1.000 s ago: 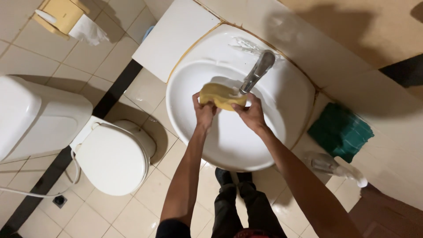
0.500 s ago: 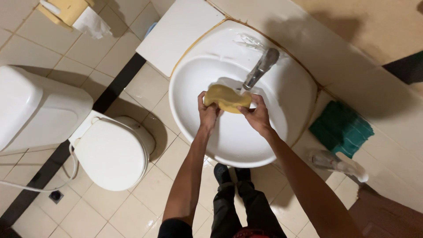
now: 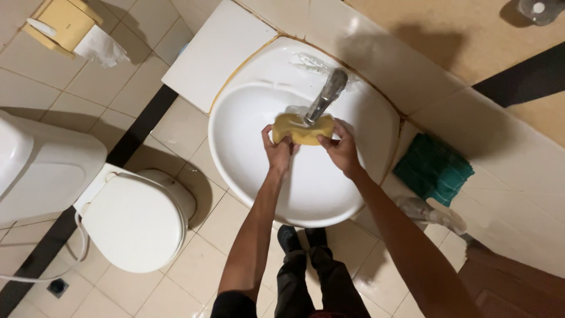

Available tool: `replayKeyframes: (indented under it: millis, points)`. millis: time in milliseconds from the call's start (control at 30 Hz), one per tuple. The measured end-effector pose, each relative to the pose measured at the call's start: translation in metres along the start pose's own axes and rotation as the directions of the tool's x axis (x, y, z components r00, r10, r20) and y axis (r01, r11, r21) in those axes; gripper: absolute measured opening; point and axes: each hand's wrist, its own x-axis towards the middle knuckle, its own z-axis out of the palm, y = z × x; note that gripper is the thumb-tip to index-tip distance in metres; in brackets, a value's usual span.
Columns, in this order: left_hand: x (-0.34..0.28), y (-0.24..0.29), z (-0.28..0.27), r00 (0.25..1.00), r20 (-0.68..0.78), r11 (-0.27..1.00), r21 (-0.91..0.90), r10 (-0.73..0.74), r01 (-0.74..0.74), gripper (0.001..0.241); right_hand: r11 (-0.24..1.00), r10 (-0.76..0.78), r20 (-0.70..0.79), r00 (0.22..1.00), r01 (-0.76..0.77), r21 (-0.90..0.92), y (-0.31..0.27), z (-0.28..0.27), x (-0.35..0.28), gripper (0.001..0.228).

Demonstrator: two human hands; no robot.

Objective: The person uses a yellow sponge to wipe the toilet tank, seat, and lid. They then rinse the sponge under running water in the sink and proceed to wipe the sink basin and faucet.

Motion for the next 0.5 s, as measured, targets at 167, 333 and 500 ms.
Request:
replayKeyframes:
  millis: [167,333,500]
  points:
    - [-0.001,0.009,-0.014,0.999,-0.027,0.999,-0.043,-0.02,0.018,0.049,0.981,0.192,0.082,0.978,-0.193,-0.003,0.007,0.011,0.012,0.054]
    - [0.003,0.025,-0.031,1.0,-0.03,0.999,0.034,-0.001,0.002,0.046,0.971,0.237,0.134,0.962,-0.235,-0.029,-0.002,0.03,0.02,0.057]
    - [0.007,0.028,-0.046,1.0,-0.012,0.998,0.065,0.0,0.001,0.047,0.95,0.299,0.151,0.942,-0.278,-0.146,-0.031,0.05,0.025,0.085]
